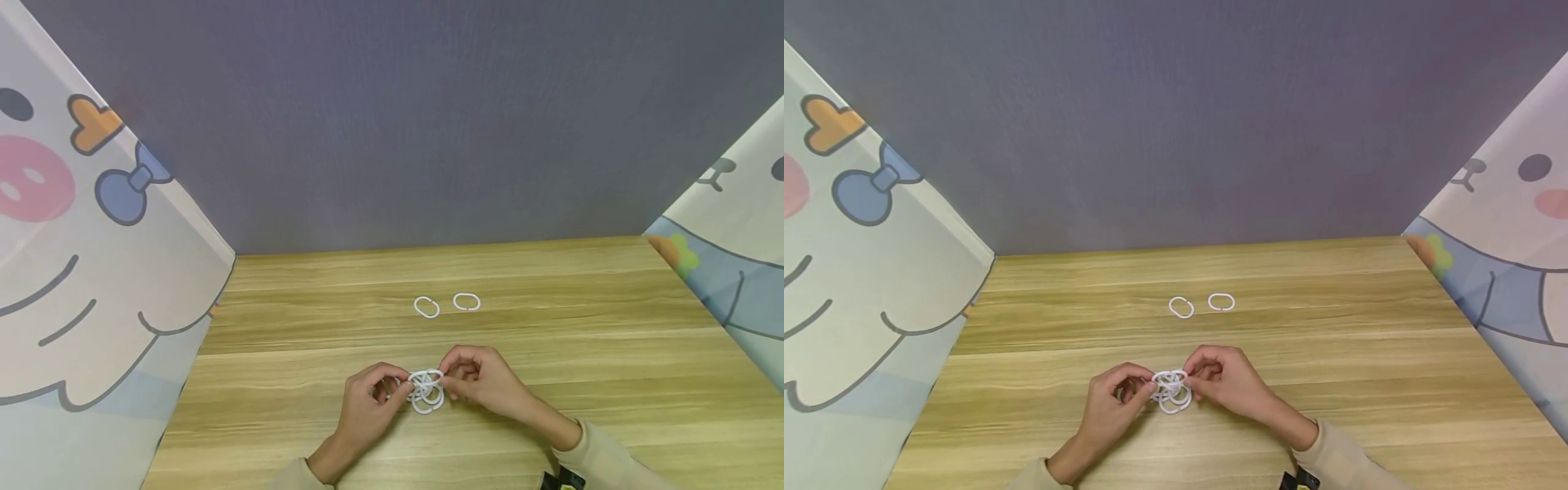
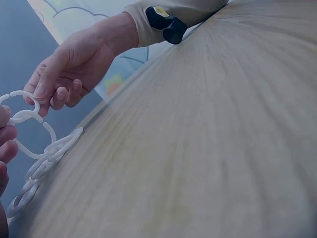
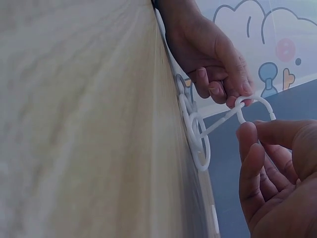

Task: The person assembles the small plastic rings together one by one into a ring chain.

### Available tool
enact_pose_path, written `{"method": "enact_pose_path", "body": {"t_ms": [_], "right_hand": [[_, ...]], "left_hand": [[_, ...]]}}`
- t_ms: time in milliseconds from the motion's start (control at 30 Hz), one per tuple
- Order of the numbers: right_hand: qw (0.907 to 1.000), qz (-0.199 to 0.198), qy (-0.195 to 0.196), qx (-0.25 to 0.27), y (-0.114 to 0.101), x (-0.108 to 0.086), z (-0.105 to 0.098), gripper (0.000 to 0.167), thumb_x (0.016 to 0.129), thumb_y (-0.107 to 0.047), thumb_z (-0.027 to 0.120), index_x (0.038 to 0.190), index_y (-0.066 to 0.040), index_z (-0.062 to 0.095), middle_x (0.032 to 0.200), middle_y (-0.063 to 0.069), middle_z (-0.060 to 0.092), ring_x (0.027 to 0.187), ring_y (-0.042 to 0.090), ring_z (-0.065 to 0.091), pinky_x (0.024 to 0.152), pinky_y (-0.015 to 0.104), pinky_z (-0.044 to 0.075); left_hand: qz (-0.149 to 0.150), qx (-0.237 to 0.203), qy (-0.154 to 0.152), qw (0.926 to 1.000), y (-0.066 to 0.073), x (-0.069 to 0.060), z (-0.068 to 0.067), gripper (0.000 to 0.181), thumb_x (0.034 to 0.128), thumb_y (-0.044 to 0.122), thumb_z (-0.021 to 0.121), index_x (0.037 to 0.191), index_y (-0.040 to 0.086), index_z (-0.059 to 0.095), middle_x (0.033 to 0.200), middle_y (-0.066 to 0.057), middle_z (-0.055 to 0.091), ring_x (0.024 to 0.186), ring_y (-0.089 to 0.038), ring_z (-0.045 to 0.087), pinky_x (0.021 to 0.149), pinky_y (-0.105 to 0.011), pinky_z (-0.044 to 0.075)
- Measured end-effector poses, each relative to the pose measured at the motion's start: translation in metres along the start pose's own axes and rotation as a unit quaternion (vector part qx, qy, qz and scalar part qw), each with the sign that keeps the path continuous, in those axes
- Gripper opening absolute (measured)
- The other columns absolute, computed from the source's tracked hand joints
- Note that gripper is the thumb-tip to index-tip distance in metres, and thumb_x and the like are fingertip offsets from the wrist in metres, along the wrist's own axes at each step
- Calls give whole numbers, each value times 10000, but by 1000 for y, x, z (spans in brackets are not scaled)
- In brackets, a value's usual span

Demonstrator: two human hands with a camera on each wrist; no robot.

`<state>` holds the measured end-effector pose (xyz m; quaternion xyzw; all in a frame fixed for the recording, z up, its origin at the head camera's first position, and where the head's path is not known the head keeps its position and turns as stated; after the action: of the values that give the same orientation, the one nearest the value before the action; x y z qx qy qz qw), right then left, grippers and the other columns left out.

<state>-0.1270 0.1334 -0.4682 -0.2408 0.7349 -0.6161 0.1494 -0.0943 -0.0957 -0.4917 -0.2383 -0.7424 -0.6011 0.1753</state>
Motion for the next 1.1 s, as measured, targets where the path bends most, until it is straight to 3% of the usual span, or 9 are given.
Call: {"method": "enact_pose_path", "body": {"t_ms": [433,900,1100], "right_hand": [[9993,53,84,-372,2,4,-4,133,933,41,829,1039,5,756,766,116,743,617,69,633,495,202,508],[9920,-608,415,-1030,2,23,-19,185,936,92,816,1056,-45,787,859,144,783,598,188,690,471,217,512],[9897,-337,664,-1226,4,33,-24,150,941,63,833,1058,-24,798,816,112,779,587,166,674,485,234,517]], "left_hand": [[-36,-35,-14,10000,0,0,0,168,923,-38,859,1009,93,801,836,-39,764,646,-1,549,473,-160,425],[-233,32,42,9997,-1,-1,0,154,934,-24,853,997,108,807,838,-25,773,654,4,549,488,-172,430],[-183,30,43,9998,-1,-1,1,155,933,-29,852,997,105,807,830,-25,767,638,10,523,481,-168,418]]}}
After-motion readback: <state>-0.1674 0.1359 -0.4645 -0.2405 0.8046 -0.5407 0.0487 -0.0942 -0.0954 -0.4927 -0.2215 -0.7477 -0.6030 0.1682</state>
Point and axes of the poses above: each hand's wrist, its own x-axis towards the middle knuckle, its own z-axis out of the palm, y = z × x, the point moved 4 cm from there along x, towards the middle knuckle
